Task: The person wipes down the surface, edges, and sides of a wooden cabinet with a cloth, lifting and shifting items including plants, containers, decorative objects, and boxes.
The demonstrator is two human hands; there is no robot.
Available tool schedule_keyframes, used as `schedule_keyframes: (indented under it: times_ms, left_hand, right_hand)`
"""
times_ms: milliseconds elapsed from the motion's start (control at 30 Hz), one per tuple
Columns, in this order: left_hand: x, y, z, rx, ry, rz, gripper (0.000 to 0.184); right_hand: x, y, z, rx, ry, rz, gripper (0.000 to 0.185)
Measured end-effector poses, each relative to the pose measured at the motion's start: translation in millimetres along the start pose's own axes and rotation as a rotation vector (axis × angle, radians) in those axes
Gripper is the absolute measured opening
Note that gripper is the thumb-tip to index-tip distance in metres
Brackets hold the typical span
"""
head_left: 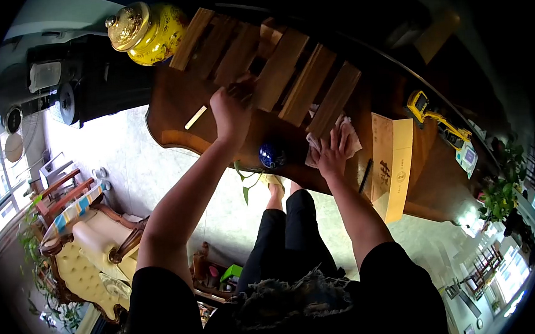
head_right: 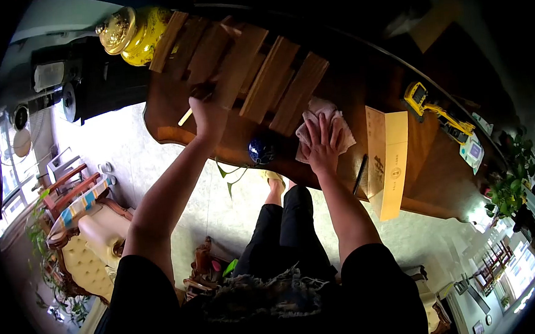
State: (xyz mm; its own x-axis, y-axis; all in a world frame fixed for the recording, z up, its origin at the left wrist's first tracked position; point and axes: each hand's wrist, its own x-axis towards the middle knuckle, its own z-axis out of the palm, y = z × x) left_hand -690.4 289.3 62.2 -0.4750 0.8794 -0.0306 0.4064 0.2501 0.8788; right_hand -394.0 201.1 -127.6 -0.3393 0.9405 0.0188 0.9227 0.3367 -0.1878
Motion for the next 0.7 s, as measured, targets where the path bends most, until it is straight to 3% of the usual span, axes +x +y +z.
schedule_keyframes:
  times_ms: [67, 100, 200, 467, 567, 700]
  left_hand:
    - [7, 0, 8, 0.202, -0.065, 0.002, 0.040]
    - [10, -6, 13, 0.218, -0.018, 0.149, 0.030]
    - [12, -14, 27, 0.132, 0.014, 0.045, 0.018]
    - [16, -32, 46, 0.113, 0.093, -0.022, 0.025]
    - [22, -44, 48, 0.290, 0.030, 0.067, 0.019]
    - [22, -53, 51, 0.268, 0.112, -0.031, 0.021]
  right_hand:
    - [1, -2, -3, -0.059, -0.081, 0.030, 0.075]
    - [2, -3, -5, -0.056, -0.080, 0.031, 0.075]
    - [1, -2, -6, -0.083, -0.148, 0.044, 0.077]
    - [1, -1, -4, -0.075, -0.069, 0.020, 0.078]
    - [1, -1, -3, -0.082, -0.060, 0.015, 0.078]
    - [1, -1, -4, -0.059, -0.062, 0.013, 0.078]
